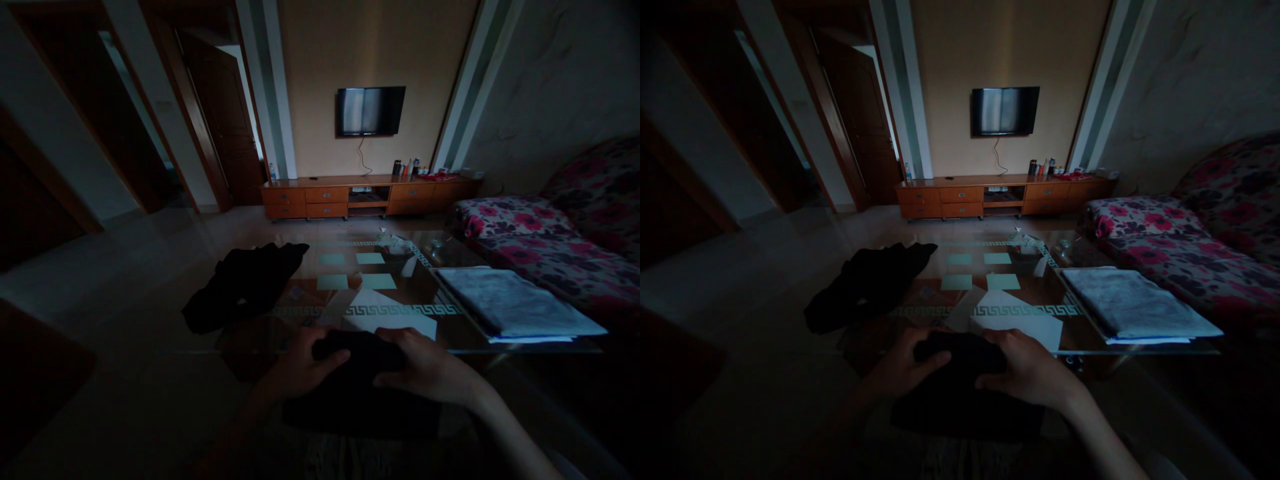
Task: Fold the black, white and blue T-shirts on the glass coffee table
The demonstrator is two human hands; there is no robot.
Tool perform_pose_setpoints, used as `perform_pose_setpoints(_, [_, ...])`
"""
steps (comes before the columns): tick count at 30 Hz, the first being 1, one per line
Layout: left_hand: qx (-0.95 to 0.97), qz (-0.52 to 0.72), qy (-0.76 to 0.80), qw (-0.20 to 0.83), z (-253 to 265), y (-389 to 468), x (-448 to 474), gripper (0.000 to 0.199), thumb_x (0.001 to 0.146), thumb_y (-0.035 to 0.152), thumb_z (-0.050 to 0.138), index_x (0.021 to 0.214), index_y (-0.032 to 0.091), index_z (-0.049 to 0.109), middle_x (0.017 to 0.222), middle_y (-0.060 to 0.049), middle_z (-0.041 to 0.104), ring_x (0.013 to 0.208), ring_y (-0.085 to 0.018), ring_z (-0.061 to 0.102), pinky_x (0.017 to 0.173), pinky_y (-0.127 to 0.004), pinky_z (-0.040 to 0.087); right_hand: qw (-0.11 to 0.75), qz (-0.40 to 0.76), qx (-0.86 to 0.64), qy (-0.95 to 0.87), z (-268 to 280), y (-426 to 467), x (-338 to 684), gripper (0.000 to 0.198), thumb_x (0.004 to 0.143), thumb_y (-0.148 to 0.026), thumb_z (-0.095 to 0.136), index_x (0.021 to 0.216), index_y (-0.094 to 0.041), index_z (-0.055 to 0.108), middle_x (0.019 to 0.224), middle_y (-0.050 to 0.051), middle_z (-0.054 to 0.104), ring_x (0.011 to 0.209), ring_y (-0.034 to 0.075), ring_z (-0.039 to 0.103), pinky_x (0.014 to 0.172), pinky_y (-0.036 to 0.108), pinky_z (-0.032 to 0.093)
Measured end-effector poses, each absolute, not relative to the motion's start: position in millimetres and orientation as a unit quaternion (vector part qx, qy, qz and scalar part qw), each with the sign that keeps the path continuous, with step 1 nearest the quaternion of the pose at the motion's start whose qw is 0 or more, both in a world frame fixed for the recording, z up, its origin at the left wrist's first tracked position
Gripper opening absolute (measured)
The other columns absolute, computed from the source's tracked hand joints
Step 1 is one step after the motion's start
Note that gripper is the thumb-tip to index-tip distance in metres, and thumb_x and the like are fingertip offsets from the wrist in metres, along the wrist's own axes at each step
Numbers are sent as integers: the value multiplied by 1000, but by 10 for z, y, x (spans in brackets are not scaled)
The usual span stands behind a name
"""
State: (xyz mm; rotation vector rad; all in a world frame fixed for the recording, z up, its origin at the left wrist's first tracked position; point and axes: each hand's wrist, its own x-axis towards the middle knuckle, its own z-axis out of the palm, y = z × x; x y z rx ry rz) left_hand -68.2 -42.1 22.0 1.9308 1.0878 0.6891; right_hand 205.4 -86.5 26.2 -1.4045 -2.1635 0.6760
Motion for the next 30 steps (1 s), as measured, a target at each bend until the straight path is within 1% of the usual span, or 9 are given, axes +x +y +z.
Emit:
perform_pose_setpoints(4, [752,305,440,384,249,-357,-749,46,86,52,67,120,21,72,123,-8,72,120,-29,62,108,-42,45,247,222,-534,-777,240,-870,2339,30,82,-35,73,109,-23,72,95,6,73,83,21,68,69,32,55])
perform_pose_setpoints(9, [750,333,434,371,310,-285,-825,40,88,48,66,117,21,74,117,-8,75,113,-28,67,104,-40,48,304,229,-515,-768,407,-861,2433,28,91,-39,64,113,-23,72,107,7,74,97,23,69,85,37,57])
perform_pose_setpoints(12, [742,353,449,350,326,-266,-853,38,86,47,68,112,21,76,112,-7,76,109,-28,68,102,-40,50,325,262,-503,-757,516,-834,2395,25,95,-40,60,109,-25,75,103,5,75,94,21,70,83,35,58])
perform_pose_setpoints(14, [735,368,450,349,354,-262,-849,38,84,46,69,110,20,76,111,-8,76,108,-28,68,102,-41,50,365,276,-505,-732,546,-800,2368,26,94,-42,61,109,-24,75,102,5,75,93,21,71,82,34,58])
perform_pose_setpoints(17, [726,384,443,359,413,-253,-851,40,85,47,69,113,19,74,115,-9,75,112,-29,67,104,-41,49,410,284,-509,-701,552,-760,2350,30,92,-45,64,110,-24,74,101,5,75,92,20,70,79,32,58])
perform_pose_setpoints(21, [753,308,415,407,441,-219,-1011,53,85,48,70,128,19,66,128,-9,70,117,-27,65,100,-36,51,359,341,-494,-715,552,-803,2348,34,93,-46,62,115,-23,73,99,4,74,89,18,69,77,30,57])
perform_pose_setpoints(25, [766,194,471,392,437,-147,-1231,57,70,54,81,114,18,71,110,-7,76,100,-29,71,80,-31,56,304,375,-494,-723,502,-782,2321,31,93,-48,62,105,-23,75,93,3,73,82,16,67,71,27,55])
perform_pose_setpoints(27, [772,172,462,401,510,-62,-1234,56,73,56,78,114,19,71,106,-6,76,96,-27,71,77,-29,55,308,352,-489,-736,488,-640,2308,30,93,-49,61,96,-21,74,89,2,72,78,16,65,70,27,54])
perform_pose_setpoints(30, [800,192,421,382,764,151,-1076,47,86,55,66,112,17,71,101,-6,76,92,-25,70,77,-30,54,353,297,-479,-747,579,-286,2315,35,93,-51,58,91,-18,72,83,2,69,76,16,62,68,28,51])
